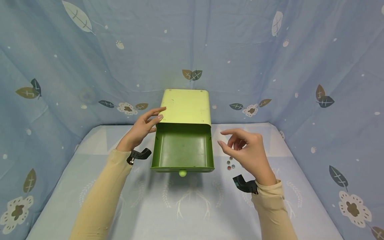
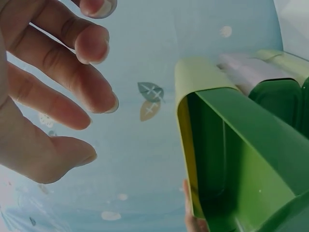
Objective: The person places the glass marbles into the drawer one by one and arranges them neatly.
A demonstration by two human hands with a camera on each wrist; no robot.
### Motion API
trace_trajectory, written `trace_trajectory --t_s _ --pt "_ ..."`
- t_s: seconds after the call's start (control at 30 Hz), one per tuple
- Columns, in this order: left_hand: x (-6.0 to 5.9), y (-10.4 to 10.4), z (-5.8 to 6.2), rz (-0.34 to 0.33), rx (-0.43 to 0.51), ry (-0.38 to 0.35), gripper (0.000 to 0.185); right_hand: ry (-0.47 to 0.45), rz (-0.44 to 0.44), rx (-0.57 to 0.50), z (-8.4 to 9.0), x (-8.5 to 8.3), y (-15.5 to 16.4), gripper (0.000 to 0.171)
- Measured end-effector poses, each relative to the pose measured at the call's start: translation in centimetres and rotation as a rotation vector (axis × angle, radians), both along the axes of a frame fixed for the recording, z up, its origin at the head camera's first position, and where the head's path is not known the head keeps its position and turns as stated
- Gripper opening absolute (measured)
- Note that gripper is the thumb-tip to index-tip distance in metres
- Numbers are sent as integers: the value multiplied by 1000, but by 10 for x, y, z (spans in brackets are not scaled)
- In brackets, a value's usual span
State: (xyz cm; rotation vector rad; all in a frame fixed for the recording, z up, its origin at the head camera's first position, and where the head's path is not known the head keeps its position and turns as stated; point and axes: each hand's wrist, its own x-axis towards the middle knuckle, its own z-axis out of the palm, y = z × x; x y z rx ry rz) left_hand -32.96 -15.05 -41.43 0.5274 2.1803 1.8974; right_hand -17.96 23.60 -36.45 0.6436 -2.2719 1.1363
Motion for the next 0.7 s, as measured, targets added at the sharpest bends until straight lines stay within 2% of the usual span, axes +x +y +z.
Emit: trace_trajectory --t_s 0.7 --pt "0 0 0 -4 5 2 51 -89 -55 -30 -27 8 5 35"
